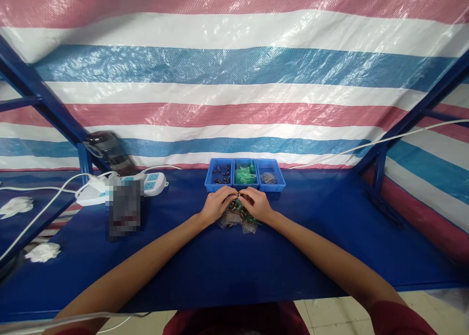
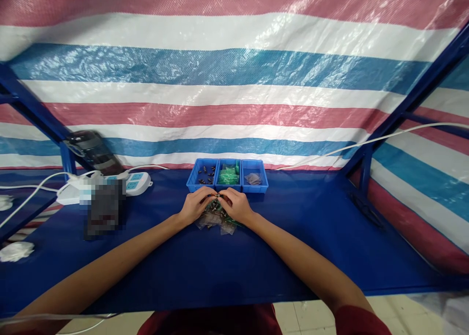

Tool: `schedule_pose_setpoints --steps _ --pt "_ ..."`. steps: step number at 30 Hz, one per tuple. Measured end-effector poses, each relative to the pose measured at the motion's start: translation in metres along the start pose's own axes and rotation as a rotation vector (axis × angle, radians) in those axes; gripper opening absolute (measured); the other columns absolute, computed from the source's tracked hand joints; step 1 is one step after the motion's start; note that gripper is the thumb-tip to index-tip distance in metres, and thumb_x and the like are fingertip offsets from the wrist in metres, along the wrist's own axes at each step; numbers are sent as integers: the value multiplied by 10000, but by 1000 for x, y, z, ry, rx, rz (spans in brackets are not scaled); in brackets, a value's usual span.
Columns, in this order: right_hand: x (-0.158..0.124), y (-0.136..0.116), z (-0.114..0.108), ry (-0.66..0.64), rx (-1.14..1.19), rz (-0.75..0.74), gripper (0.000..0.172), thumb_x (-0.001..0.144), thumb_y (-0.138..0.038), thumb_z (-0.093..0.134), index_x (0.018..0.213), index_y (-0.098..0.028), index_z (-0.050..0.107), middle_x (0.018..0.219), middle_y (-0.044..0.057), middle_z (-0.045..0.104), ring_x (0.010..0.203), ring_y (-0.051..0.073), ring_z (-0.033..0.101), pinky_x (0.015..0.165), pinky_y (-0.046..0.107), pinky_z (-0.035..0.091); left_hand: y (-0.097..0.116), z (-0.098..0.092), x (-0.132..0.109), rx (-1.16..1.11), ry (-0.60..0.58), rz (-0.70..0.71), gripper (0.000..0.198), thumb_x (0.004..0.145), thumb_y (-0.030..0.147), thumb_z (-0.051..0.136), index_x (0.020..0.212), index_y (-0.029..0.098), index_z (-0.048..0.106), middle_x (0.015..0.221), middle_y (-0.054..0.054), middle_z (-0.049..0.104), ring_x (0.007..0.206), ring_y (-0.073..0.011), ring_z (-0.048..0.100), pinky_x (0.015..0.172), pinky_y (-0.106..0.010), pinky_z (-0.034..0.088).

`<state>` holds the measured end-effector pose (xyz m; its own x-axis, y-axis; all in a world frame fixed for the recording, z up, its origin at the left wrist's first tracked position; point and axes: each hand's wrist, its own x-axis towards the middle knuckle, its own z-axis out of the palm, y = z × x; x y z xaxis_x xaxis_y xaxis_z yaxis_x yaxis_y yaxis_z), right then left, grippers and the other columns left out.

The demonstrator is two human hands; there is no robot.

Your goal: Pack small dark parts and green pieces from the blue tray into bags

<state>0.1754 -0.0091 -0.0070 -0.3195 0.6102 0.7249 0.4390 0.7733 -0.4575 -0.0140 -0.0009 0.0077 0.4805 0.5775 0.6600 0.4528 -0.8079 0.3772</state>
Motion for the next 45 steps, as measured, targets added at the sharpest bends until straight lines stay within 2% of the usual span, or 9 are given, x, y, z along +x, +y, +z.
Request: schedule_pose_setpoints --steps 7,23,33,38,45 --pt "0 0 0 -7 17 -14 197 931 -292 438 920 -175 597 665 26 529 551 135 491 538 262 414 3 -2 0 11 -5 -7 189 933 288 451 1009 187 592 942 -62 648 878 -143 620 721 -230 501" --pt "-1 0 -1 -7 43 -22 191 918 -258 461 920 -163 626 703 37 543 571 135 490 550 269 414 2 -2 -1 19 8 9 153 918 243 486 1026 197 584 961 -52 640 903 -138 613 731 -221 490" --pt "0 -1 -2 -44 36 -61 207 914 -228 456 952 -159 647 784 65 592 661 148 550 620 274 468 1 -2 -1 36 83 109 155 889 190 537 1029 188 602 942 -52 643 869 -129 615 712 -212 500" --pt "0 -2 -1 -53 22 -67 210 909 -201 444 909 -159 649 782 66 589 675 150 553 634 275 476 1 -2 -3 64 118 171 173 881 167 545 1033 192 624 960 -57 635 852 -126 617 728 -222 513" --pt "0 0 -1 -43 35 -75 219 911 -190 427 955 -159 640 807 75 597 684 154 561 632 280 484 -2 -1 -3 75 127 130 169 887 187 540 1026 196 635 953 -52 633 839 -121 620 718 -219 520"
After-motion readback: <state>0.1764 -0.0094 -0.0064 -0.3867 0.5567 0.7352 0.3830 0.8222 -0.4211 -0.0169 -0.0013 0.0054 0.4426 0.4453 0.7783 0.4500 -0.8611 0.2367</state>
